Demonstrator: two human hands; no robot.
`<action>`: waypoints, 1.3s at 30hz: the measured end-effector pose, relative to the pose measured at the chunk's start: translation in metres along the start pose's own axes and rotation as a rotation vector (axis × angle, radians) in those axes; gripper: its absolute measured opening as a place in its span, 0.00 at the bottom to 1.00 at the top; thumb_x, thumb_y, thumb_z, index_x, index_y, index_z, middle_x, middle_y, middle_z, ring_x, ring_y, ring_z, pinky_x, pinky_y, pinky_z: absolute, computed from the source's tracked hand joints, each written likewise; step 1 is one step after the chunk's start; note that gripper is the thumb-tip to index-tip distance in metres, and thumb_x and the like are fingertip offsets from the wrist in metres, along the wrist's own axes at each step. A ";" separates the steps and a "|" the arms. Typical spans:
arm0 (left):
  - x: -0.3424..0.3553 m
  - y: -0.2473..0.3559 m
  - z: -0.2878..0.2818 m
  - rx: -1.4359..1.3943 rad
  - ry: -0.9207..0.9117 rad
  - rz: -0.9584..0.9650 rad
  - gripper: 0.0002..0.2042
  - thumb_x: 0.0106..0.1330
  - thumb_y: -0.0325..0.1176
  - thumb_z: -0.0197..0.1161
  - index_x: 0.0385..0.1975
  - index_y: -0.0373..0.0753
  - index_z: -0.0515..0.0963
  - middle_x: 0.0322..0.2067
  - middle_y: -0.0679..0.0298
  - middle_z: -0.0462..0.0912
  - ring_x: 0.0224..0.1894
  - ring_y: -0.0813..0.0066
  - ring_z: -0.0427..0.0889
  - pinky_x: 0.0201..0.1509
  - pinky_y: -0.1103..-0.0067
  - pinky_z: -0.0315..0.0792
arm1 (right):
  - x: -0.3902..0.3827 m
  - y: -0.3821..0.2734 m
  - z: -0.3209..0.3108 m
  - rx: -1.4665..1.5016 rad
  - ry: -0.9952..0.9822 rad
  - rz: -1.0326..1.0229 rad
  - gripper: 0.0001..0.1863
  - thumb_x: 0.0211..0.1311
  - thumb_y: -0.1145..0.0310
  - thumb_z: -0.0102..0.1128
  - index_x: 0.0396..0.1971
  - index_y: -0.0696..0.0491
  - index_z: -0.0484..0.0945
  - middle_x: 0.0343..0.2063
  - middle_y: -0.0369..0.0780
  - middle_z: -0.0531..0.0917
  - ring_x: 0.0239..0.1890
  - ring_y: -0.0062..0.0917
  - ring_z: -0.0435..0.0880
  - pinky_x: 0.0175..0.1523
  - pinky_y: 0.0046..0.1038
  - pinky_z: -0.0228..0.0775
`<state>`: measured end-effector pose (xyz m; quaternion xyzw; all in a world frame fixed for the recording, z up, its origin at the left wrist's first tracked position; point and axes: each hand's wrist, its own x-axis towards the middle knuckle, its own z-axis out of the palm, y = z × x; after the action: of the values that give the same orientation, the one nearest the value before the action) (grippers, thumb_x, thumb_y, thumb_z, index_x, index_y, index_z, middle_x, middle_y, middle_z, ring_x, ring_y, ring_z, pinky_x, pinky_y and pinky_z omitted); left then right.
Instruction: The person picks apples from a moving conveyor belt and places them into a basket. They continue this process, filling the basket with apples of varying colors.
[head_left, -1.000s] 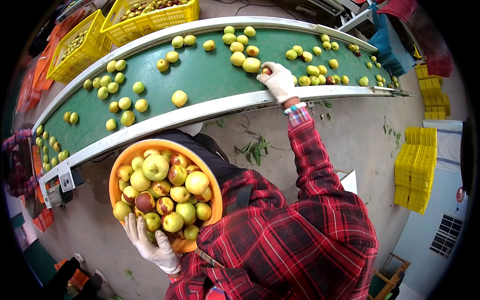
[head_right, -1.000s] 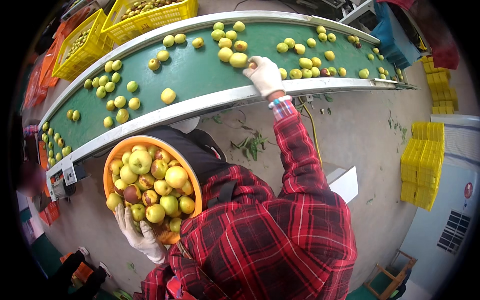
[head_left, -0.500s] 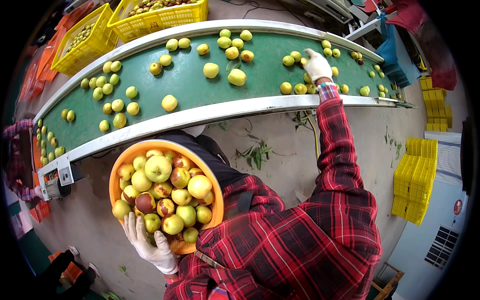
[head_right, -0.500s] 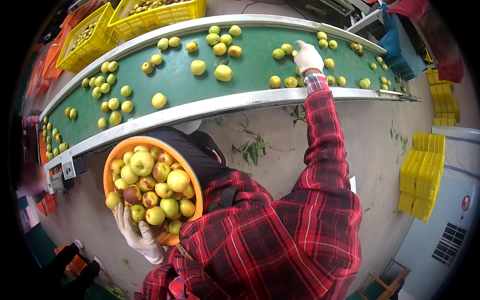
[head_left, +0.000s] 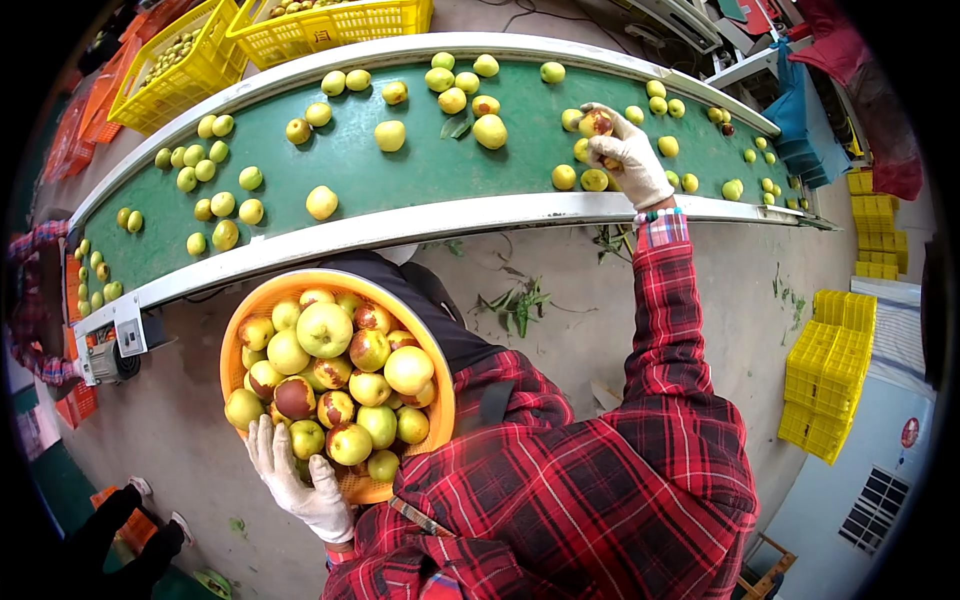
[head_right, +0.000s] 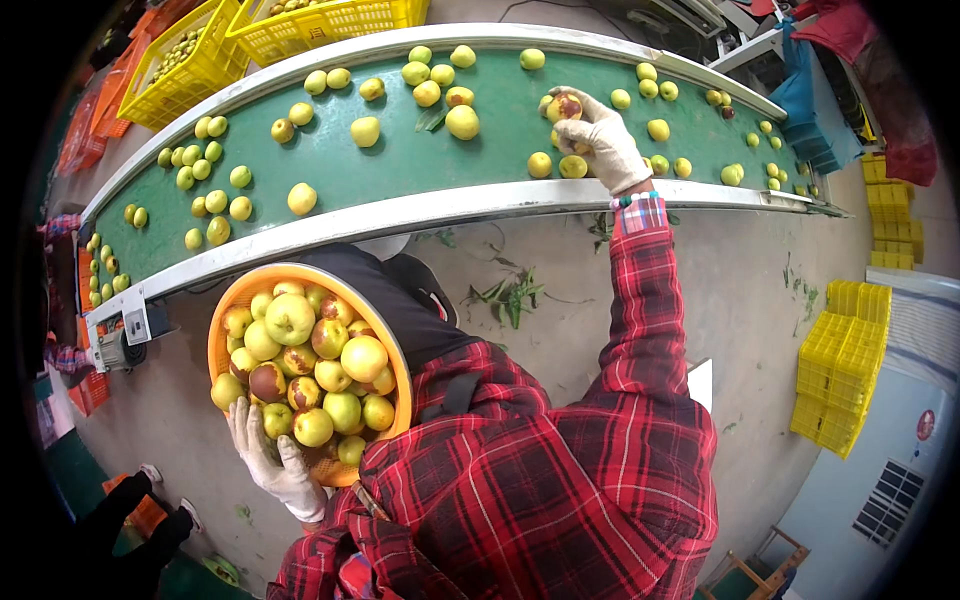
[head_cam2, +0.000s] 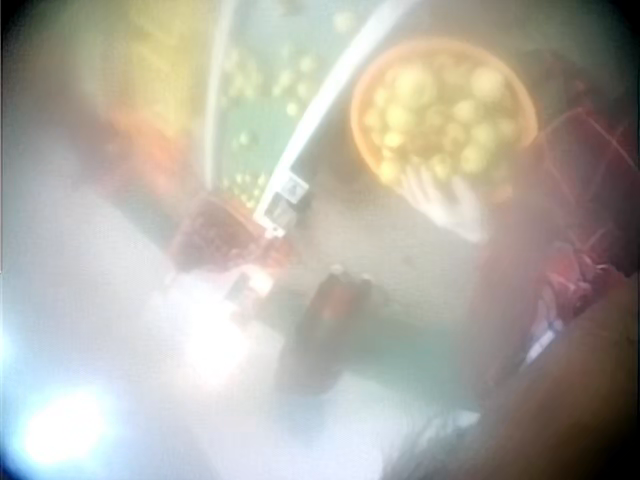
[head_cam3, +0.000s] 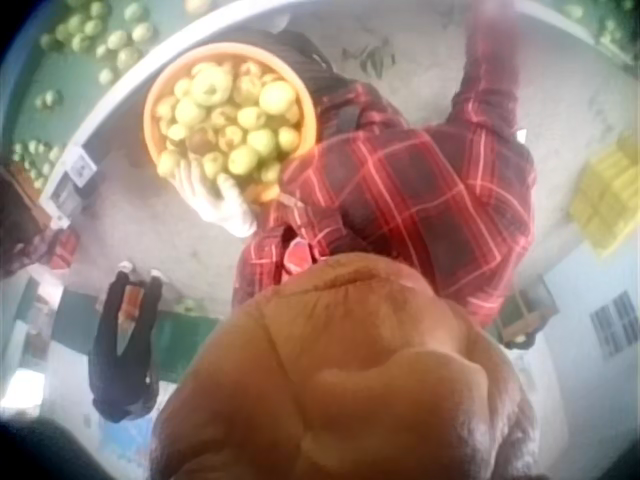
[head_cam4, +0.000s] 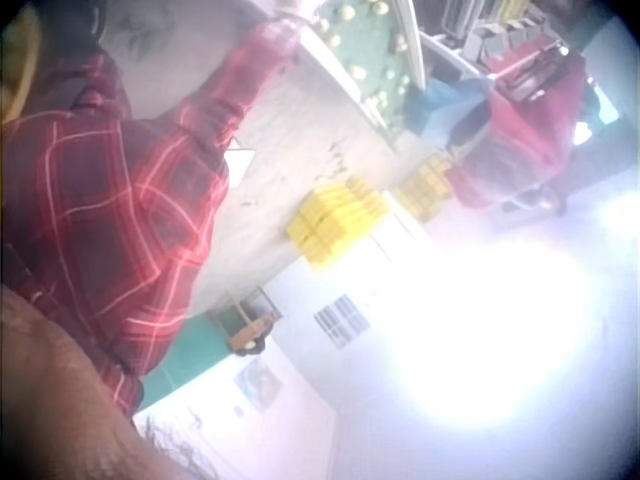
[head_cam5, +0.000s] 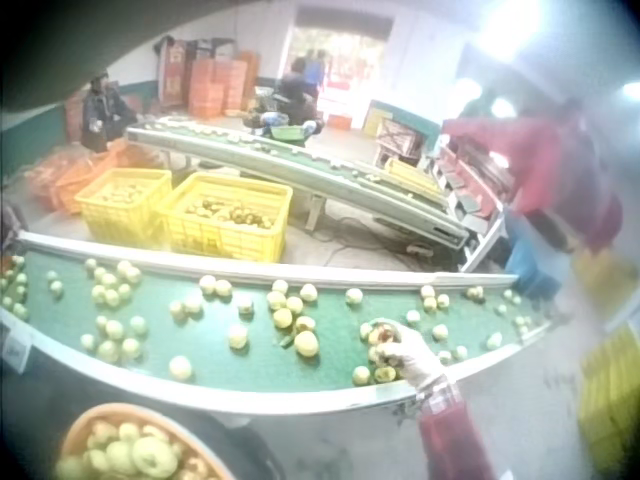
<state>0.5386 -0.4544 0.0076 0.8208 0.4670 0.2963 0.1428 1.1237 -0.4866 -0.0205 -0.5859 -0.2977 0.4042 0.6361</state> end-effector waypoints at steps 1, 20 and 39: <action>0.000 0.003 0.001 -0.002 0.003 0.008 0.25 0.75 0.46 0.58 0.64 0.35 0.74 0.66 0.48 0.74 0.71 0.42 0.67 0.77 0.48 0.55 | -0.003 0.000 0.006 0.003 0.000 0.002 0.27 0.64 0.78 0.65 0.63 0.60 0.74 0.48 0.39 0.84 0.34 0.15 0.78 0.36 0.17 0.71; -0.004 0.049 0.019 -0.013 -0.013 0.007 0.25 0.76 0.46 0.57 0.64 0.33 0.74 0.66 0.48 0.75 0.71 0.41 0.67 0.77 0.49 0.56 | -0.054 -0.004 -0.114 -0.193 0.506 0.022 0.12 0.61 0.80 0.64 0.44 0.55 0.86 0.37 0.37 0.86 0.34 0.18 0.84 0.30 0.20 0.74; 0.000 0.097 0.034 0.001 -0.027 -0.027 0.24 0.71 0.45 0.63 0.58 0.33 0.78 0.62 0.48 0.77 0.69 0.43 0.71 0.77 0.48 0.54 | 0.028 -0.006 -0.086 -1.093 0.073 0.294 0.27 0.56 0.51 0.75 0.50 0.53 0.86 0.47 0.45 0.88 0.47 0.38 0.89 0.45 0.34 0.82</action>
<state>0.6258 -0.5033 0.0306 0.8184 0.4763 0.2829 0.1526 1.2117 -0.5060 -0.0290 -0.8790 -0.3569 0.2552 0.1870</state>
